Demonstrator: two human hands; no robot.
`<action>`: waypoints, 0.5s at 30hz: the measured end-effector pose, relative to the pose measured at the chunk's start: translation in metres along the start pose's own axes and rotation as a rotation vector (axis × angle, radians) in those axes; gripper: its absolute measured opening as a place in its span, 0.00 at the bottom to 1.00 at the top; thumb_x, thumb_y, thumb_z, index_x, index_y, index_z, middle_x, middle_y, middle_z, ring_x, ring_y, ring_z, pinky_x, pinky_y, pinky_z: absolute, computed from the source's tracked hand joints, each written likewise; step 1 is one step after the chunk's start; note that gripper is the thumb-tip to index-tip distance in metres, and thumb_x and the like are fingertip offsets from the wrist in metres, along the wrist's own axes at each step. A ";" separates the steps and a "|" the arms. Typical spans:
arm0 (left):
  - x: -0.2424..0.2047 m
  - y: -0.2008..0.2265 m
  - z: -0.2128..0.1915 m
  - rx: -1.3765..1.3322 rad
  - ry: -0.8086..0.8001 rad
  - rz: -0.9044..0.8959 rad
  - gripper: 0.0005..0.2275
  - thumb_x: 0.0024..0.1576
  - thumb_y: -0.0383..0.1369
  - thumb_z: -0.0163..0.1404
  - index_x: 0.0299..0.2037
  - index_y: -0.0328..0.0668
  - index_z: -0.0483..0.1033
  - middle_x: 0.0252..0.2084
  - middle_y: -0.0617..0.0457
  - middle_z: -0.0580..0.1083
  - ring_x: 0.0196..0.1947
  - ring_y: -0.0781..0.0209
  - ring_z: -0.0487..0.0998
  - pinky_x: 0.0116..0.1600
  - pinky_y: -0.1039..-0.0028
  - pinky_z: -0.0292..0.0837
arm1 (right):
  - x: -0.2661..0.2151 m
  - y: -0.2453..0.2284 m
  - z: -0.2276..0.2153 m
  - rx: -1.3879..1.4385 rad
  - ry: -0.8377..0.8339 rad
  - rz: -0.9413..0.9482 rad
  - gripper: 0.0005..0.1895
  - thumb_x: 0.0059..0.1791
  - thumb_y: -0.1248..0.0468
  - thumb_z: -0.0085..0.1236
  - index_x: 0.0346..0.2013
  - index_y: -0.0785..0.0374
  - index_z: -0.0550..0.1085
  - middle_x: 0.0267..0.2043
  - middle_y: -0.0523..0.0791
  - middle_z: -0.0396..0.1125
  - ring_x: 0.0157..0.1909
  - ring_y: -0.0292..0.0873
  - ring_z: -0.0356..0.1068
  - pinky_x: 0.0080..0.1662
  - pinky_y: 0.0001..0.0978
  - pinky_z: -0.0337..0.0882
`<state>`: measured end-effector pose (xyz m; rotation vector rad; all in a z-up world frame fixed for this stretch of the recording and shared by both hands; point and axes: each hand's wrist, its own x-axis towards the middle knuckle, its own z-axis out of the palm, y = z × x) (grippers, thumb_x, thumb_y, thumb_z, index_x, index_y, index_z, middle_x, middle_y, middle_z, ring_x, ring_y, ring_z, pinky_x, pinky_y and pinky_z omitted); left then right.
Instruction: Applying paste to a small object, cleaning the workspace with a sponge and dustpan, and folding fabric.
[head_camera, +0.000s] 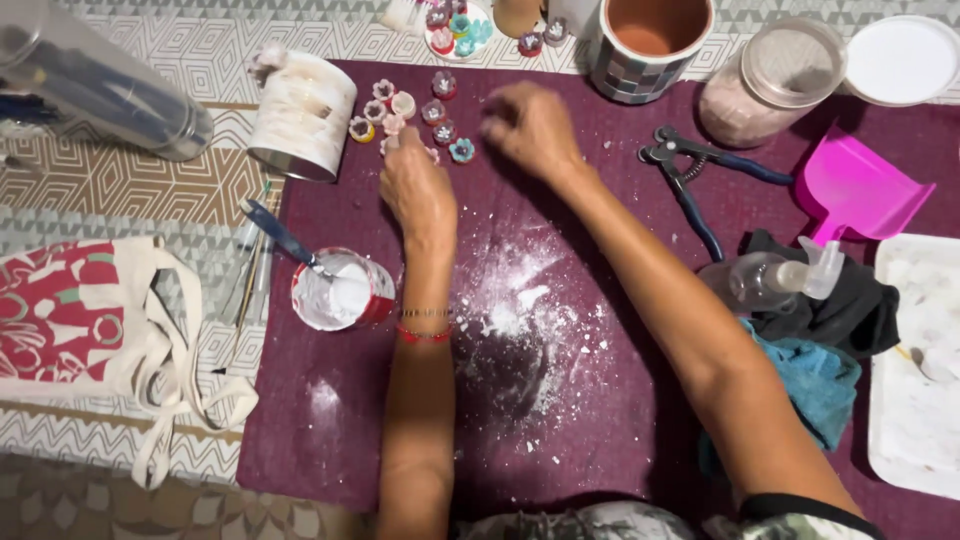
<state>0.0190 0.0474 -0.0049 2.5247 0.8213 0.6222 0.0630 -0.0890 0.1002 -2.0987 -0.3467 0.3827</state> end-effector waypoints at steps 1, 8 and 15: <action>-0.007 -0.008 0.000 -0.001 0.005 -0.001 0.09 0.55 0.19 0.57 0.44 0.31 0.76 0.34 0.41 0.79 0.33 0.43 0.83 0.37 0.55 0.81 | 0.024 0.041 0.027 -0.001 0.000 -0.005 0.11 0.49 0.74 0.52 0.42 0.63 0.78 0.56 0.50 0.72 0.56 0.50 0.72 0.58 0.43 0.76; -0.015 -0.024 0.005 0.021 -0.005 0.079 0.08 0.57 0.25 0.54 0.45 0.42 0.76 0.45 0.47 0.68 0.46 0.40 0.77 0.43 0.52 0.80 | 0.063 0.125 0.083 -0.382 0.068 -0.460 0.26 0.41 0.54 0.71 0.53 0.52 0.78 0.46 0.45 0.69 0.49 0.58 0.73 0.51 0.54 0.74; -0.004 -0.034 0.048 -0.133 -0.154 0.130 0.09 0.53 0.24 0.58 0.43 0.40 0.78 0.39 0.46 0.70 0.43 0.39 0.77 0.45 0.53 0.78 | 0.093 0.154 0.089 -0.341 0.245 -0.404 0.27 0.42 0.59 0.71 0.55 0.54 0.76 0.47 0.47 0.72 0.53 0.57 0.73 0.56 0.54 0.71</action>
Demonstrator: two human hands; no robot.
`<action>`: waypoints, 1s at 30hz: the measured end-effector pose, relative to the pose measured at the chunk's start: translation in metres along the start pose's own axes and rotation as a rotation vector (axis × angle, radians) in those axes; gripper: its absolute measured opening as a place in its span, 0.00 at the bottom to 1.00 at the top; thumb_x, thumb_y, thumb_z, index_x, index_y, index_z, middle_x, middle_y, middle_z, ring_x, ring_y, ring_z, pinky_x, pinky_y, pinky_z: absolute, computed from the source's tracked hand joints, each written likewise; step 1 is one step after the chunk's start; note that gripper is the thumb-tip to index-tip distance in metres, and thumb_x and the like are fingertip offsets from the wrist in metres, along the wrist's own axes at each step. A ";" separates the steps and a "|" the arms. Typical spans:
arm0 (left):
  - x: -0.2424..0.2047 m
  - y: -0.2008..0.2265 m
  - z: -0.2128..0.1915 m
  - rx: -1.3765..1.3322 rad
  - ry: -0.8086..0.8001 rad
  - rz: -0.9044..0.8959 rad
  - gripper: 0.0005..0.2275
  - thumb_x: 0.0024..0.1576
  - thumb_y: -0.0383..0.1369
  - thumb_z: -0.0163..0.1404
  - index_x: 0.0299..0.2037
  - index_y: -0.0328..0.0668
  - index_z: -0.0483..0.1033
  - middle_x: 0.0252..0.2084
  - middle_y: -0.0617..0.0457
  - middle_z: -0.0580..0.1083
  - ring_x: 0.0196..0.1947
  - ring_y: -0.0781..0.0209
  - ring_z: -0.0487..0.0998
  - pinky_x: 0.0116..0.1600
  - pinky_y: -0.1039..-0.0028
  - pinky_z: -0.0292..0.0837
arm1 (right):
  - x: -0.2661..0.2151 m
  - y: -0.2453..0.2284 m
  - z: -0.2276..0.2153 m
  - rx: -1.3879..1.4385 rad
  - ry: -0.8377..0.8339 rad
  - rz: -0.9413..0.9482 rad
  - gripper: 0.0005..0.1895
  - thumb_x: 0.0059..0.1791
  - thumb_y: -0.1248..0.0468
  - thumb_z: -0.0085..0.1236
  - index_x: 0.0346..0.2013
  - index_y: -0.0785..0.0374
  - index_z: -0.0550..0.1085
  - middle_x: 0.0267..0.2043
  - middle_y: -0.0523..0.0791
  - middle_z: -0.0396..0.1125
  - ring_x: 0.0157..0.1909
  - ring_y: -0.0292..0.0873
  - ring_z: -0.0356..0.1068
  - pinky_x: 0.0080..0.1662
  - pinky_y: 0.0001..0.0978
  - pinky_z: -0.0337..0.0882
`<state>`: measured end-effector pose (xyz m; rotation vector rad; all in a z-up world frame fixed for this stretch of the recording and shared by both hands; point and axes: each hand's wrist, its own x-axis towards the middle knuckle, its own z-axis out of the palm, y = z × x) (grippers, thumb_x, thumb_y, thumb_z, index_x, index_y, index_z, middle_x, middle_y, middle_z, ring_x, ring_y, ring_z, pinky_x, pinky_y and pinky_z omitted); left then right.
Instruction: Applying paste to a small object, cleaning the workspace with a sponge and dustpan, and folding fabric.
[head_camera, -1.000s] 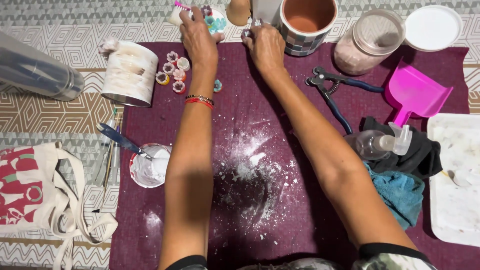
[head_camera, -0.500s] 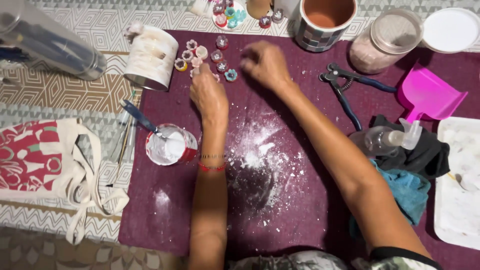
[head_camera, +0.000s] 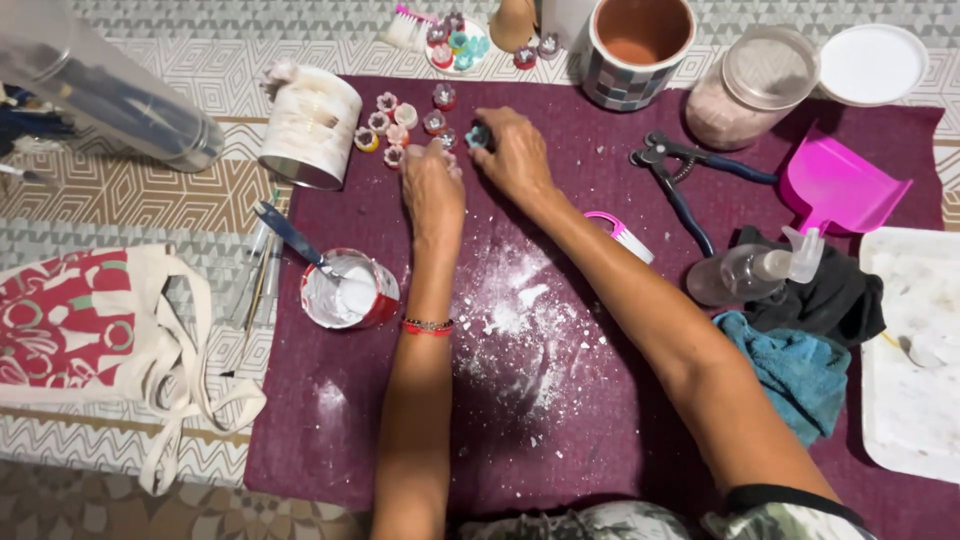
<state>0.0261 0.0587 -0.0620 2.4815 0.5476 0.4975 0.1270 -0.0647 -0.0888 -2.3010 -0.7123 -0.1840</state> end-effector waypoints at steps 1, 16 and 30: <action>0.004 0.014 -0.002 -0.003 0.002 0.003 0.09 0.53 0.24 0.58 0.43 0.40 0.78 0.39 0.46 0.70 0.43 0.39 0.77 0.45 0.53 0.78 | -0.001 -0.020 -0.025 -0.003 0.003 -0.002 0.27 0.42 0.59 0.71 0.55 0.54 0.76 0.47 0.47 0.72 0.53 0.57 0.73 0.56 0.54 0.71; 0.099 0.083 0.082 -0.028 0.171 0.088 0.18 0.54 0.26 0.62 0.46 0.39 0.62 0.39 0.37 0.76 0.34 0.36 0.82 0.34 0.51 0.77 | 0.044 0.032 -0.053 -0.196 0.323 0.131 0.12 0.46 0.75 0.62 0.33 0.61 0.68 0.25 0.49 0.71 0.27 0.51 0.72 0.29 0.47 0.73; 0.050 0.069 0.019 0.122 0.326 0.155 0.18 0.49 0.14 0.57 0.48 0.36 0.70 0.46 0.42 0.74 0.45 0.44 0.78 0.42 0.60 0.79 | 0.044 0.020 -0.060 -0.328 0.360 -0.082 0.15 0.43 0.81 0.59 0.40 0.70 0.66 0.44 0.52 0.60 0.34 0.52 0.68 0.30 0.46 0.78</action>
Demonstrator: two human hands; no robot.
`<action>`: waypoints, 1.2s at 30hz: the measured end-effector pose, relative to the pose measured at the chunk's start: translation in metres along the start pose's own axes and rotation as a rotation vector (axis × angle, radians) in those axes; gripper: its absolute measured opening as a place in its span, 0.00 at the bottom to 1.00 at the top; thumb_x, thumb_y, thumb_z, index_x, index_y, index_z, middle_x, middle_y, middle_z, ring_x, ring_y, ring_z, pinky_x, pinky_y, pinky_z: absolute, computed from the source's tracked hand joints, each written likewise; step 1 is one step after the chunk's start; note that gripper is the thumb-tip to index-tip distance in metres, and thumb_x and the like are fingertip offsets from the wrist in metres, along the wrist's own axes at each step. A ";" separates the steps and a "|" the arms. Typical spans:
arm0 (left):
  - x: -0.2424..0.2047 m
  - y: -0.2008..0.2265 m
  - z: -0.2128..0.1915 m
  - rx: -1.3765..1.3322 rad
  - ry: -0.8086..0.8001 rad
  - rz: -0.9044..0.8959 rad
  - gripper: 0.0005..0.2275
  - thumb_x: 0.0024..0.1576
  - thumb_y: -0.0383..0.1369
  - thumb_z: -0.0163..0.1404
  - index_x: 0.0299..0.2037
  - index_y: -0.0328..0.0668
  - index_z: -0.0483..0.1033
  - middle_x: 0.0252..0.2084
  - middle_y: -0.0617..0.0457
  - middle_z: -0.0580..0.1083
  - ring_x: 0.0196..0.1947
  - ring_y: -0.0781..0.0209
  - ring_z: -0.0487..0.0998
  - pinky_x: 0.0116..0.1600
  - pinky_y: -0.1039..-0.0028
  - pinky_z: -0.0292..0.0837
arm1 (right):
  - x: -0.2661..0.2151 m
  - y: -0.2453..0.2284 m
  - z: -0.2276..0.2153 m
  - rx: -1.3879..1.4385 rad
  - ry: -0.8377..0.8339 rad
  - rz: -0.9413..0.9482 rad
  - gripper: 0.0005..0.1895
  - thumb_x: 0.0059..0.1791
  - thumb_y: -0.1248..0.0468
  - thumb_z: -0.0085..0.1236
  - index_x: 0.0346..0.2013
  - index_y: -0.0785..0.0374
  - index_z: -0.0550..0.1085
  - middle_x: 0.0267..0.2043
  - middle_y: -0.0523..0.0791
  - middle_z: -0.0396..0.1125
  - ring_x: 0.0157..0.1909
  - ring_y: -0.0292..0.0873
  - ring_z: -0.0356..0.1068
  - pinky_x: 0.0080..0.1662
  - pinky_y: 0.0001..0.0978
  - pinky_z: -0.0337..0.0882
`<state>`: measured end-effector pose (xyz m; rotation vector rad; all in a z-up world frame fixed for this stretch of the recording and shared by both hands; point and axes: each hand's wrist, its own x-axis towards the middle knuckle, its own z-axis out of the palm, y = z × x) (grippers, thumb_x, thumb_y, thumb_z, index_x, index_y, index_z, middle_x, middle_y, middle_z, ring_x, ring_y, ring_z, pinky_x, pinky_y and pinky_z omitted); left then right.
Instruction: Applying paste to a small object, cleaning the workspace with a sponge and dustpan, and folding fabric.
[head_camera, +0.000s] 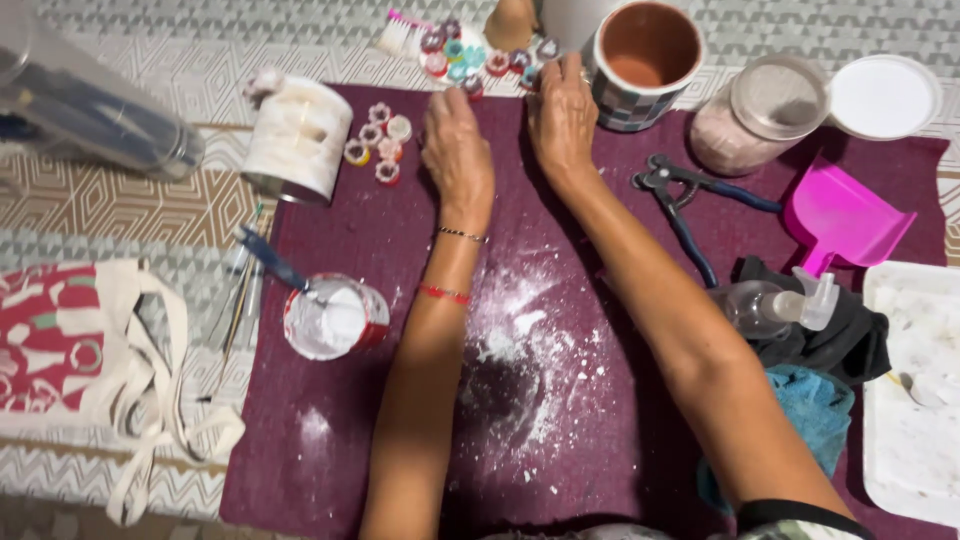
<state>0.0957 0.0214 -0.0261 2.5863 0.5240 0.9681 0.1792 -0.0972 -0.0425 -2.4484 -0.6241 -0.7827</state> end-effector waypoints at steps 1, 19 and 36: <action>-0.006 -0.007 -0.009 0.009 -0.003 -0.012 0.18 0.49 0.14 0.57 0.48 0.36 0.70 0.46 0.42 0.74 0.45 0.44 0.78 0.42 0.60 0.79 | -0.002 -0.009 -0.004 0.008 -0.011 -0.005 0.15 0.43 0.81 0.59 0.40 0.70 0.66 0.44 0.52 0.60 0.34 0.52 0.68 0.30 0.46 0.78; -0.046 -0.059 0.044 0.301 -0.149 0.092 0.21 0.65 0.33 0.38 0.67 0.38 0.68 0.76 0.48 0.54 0.72 0.48 0.64 0.69 0.55 0.64 | -0.025 -0.046 0.001 0.214 -0.572 -0.385 0.23 0.59 0.61 0.36 0.68 0.58 0.64 0.72 0.54 0.59 0.74 0.62 0.52 0.68 0.68 0.46; 0.002 -0.035 0.021 0.264 -0.147 0.128 0.15 0.64 0.23 0.42 0.59 0.31 0.74 0.75 0.36 0.53 0.75 0.42 0.56 0.74 0.58 0.59 | 0.009 -0.031 0.038 0.212 -0.456 -0.494 0.25 0.54 0.60 0.53 0.62 0.72 0.71 0.66 0.60 0.65 0.70 0.65 0.57 0.67 0.61 0.55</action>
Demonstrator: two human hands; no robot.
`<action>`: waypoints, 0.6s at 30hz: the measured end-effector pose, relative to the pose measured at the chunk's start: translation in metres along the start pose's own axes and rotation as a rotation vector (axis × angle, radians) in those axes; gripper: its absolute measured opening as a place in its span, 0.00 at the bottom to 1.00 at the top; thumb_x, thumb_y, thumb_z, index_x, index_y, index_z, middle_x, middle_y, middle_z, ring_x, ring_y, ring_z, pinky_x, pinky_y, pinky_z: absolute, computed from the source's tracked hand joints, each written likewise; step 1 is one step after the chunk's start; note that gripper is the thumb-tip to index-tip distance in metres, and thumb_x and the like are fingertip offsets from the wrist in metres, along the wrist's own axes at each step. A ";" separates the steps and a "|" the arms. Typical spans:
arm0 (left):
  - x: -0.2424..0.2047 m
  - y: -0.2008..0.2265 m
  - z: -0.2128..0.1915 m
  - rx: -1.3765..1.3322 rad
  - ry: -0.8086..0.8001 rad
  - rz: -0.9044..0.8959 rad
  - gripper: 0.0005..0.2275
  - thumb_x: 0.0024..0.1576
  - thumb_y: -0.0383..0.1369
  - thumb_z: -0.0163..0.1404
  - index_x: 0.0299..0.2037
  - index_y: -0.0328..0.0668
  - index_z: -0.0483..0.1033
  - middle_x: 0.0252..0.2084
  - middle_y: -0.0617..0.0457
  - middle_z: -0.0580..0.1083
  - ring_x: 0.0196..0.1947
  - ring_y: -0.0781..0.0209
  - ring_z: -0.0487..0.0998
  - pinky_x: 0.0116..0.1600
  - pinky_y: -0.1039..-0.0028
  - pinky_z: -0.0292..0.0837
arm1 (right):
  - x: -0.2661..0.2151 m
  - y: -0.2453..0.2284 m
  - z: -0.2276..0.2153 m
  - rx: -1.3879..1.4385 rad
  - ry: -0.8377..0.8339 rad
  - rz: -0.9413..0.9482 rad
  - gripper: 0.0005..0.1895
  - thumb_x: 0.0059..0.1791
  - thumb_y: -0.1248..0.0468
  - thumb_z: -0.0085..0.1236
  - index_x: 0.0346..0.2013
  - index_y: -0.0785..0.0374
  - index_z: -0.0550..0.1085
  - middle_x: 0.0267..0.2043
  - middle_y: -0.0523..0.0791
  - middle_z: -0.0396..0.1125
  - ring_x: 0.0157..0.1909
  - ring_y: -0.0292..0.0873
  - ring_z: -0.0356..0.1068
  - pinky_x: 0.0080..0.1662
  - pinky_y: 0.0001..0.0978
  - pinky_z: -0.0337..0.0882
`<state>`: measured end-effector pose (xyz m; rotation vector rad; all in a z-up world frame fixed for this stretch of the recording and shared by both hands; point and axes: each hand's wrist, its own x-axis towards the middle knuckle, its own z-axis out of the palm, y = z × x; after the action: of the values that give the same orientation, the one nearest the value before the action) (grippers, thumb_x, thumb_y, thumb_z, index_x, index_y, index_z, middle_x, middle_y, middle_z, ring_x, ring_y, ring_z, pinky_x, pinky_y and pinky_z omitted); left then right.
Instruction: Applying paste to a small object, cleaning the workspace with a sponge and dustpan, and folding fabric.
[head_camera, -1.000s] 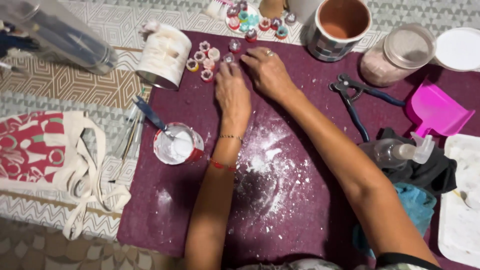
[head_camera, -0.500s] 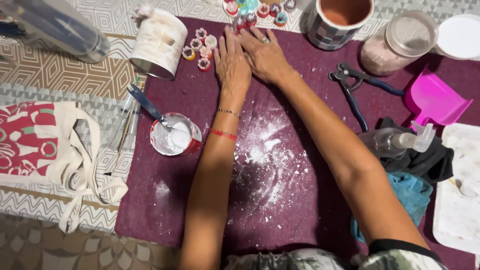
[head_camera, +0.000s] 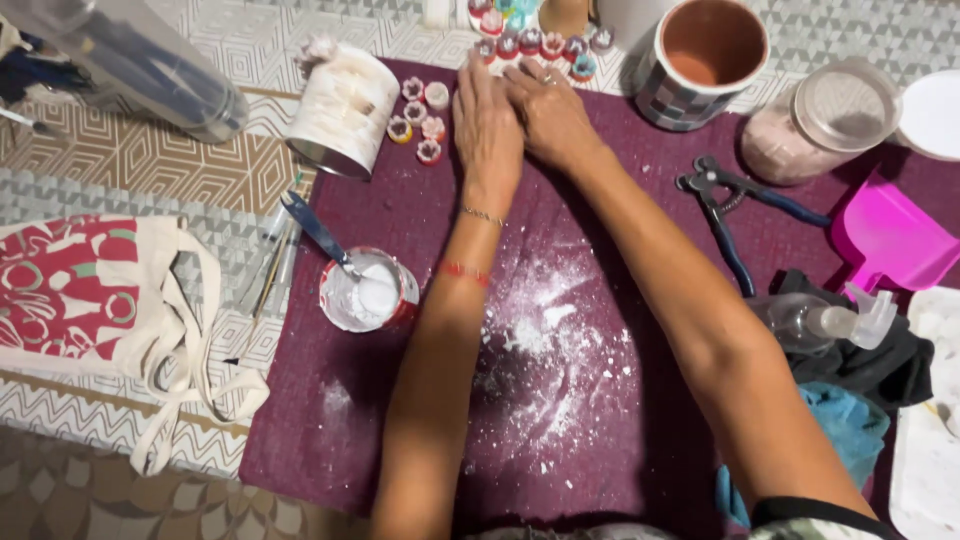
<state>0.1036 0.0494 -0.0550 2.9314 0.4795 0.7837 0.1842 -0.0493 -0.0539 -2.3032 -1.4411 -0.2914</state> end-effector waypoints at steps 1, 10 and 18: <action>-0.010 0.005 -0.013 0.001 -0.003 -0.003 0.15 0.64 0.23 0.42 0.59 0.31 0.74 0.75 0.36 0.53 0.75 0.42 0.56 0.74 0.58 0.59 | -0.002 -0.007 -0.007 0.003 -0.003 -0.001 0.25 0.54 0.60 0.53 0.62 0.72 0.71 0.66 0.60 0.65 0.70 0.65 0.57 0.67 0.61 0.55; -0.081 -0.017 -0.010 -0.214 -0.001 -0.552 0.32 0.61 0.27 0.40 0.72 0.16 0.38 0.75 0.17 0.37 0.77 0.23 0.39 0.78 0.46 0.40 | 0.008 -0.071 0.011 0.118 -0.064 -0.186 0.46 0.57 0.35 0.50 0.81 0.53 0.46 0.82 0.54 0.26 0.80 0.67 0.24 0.73 0.72 0.47; -0.055 -0.049 -0.001 -0.299 0.168 -0.680 0.30 0.59 0.41 0.49 0.69 0.33 0.57 0.71 0.31 0.60 0.73 0.34 0.57 0.73 0.45 0.50 | 0.060 -0.089 0.036 0.129 -0.211 0.008 0.31 0.59 0.44 0.42 0.76 0.48 0.57 0.80 0.53 0.32 0.78 0.67 0.24 0.70 0.75 0.36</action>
<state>0.0442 0.0791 -0.0870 2.2069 1.1664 0.8915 0.1299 0.0499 -0.0433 -2.2885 -1.5012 0.0481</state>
